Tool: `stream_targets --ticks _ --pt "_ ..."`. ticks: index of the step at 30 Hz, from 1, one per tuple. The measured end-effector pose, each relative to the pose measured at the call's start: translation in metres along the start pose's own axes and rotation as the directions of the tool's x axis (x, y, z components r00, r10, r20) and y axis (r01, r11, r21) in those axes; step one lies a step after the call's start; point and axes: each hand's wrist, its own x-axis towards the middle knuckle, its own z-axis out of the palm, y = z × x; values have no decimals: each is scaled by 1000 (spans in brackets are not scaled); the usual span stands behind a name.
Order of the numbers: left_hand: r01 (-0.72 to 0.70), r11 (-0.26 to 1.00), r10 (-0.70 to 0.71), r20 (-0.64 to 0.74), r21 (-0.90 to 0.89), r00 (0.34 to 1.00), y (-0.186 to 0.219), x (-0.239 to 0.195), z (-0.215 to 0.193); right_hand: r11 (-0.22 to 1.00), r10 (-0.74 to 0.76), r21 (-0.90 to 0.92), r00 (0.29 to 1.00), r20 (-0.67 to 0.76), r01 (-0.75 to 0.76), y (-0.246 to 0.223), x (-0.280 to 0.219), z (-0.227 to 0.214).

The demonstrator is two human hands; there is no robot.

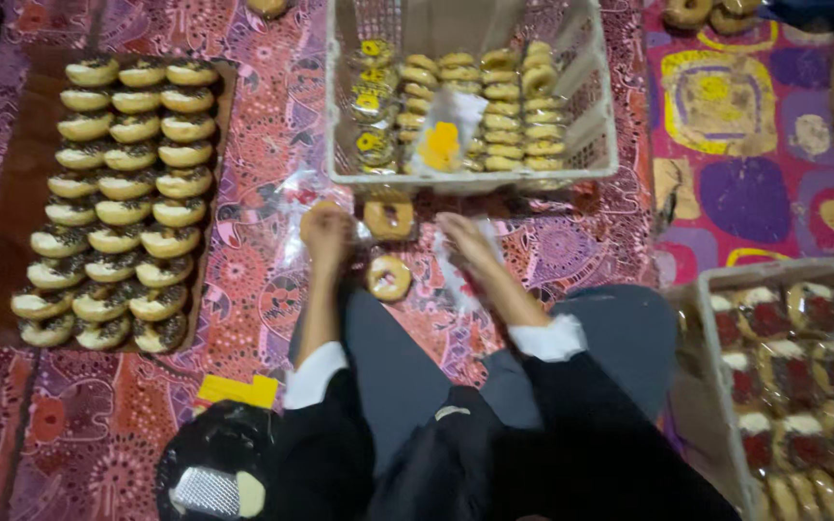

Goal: The person sits on a patterned mat and packages donuts into plastic bags, placing them into white crates. They then use a grater to apply grated cheese onto rows of donuts arranged on a wooden board.

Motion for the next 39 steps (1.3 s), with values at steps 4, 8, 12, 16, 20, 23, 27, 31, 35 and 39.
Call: stream_targets --ticks 4,8,12,16,20,23,27,31,35,39 --pt "-242 735 271 54 633 961 -14 -2 65 964 267 -11 963 39 -266 23 69 64" --pt "27 620 0 -35 784 999 -10 19 84 920 343 -216 939 35 -328 18 87 62" --pt "83 778 -200 120 623 972 -16 32 74 971 221 82 974 55 -225 22 57 62" --pt "30 968 -132 408 249 903 -26 15 64 936 129 337 990 -60 -101 24 1 52" --pt "277 961 -242 497 4 833 -9 -26 56 996 53 76 996 -65 -48 -11 -70 16" --pt "515 847 -365 565 -127 740 14 -77 57 992 -108 -57 991 76 113 -53 -123 -10" --pt "790 610 -528 712 -60 462 27 -176 91 575 -538 -598 808 239 559 -100 -197 -37" --pt "871 447 -645 749 205 154 14 -276 137 942 -79 -266 908 411 203 -105 -265 -73" --pt "820 519 -661 721 241 206 0 -337 155 991 -8 -124 941 337 53 -75 -340 -108" --pt "837 519 -528 835 171 157 -1 -360 165 999 -38 35 996 -83 41 -51 -401 -124"
